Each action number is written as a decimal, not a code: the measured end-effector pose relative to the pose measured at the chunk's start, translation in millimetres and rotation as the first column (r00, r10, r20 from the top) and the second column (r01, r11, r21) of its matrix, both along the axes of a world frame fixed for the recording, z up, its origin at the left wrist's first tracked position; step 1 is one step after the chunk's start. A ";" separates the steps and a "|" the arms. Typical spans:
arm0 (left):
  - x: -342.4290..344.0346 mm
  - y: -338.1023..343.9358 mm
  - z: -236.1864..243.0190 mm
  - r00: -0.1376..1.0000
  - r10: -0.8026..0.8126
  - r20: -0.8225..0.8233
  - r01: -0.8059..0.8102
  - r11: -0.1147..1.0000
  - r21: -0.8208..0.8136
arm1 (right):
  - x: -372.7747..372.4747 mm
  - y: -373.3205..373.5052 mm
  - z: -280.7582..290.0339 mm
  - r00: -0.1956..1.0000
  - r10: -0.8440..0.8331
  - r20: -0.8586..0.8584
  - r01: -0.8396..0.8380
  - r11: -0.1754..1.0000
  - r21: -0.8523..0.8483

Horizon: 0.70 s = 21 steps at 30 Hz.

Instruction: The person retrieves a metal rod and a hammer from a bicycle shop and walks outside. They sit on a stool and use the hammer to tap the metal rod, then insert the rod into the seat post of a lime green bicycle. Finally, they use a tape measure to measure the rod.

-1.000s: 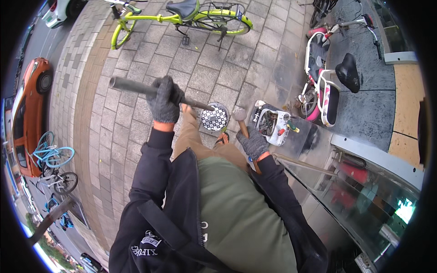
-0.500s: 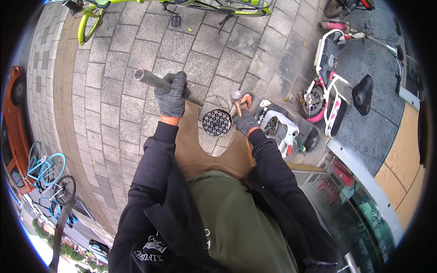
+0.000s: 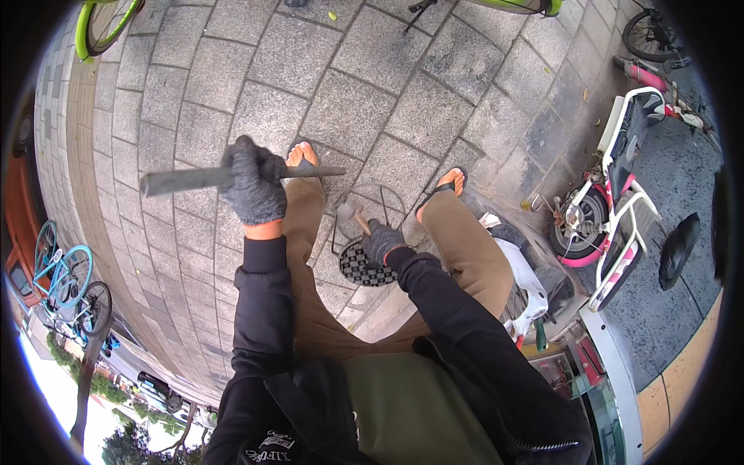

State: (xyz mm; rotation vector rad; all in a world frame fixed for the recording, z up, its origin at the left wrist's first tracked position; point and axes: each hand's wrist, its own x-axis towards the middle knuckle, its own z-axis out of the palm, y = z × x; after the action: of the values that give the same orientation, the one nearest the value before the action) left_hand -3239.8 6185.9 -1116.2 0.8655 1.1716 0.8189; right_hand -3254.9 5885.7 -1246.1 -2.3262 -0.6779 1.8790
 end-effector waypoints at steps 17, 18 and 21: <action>72.8 -8.0 24.9 0.982 -0.142 -0.128 0.187 0.851 0.491 | 97.8 11.8 -58.5 0.635 -0.756 0.155 0.651 0.632 0.420; 71.2 -11.8 14.5 0.949 -0.267 0.170 0.198 0.919 0.341 | 102.3 11.8 -47.8 0.530 -0.839 0.123 0.693 0.513 0.507; 44.8 -30.7 5.2 0.958 -0.269 0.097 0.209 0.891 0.403 | 113.8 -1.0 -32.1 0.520 -0.853 -0.035 0.678 0.388 0.624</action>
State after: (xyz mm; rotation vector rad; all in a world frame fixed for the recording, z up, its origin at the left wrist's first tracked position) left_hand -3195.0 6155.2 -1111.0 1.2277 0.7571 0.9096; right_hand -3141.1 5884.7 -1278.2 -1.9366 -0.0345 0.7393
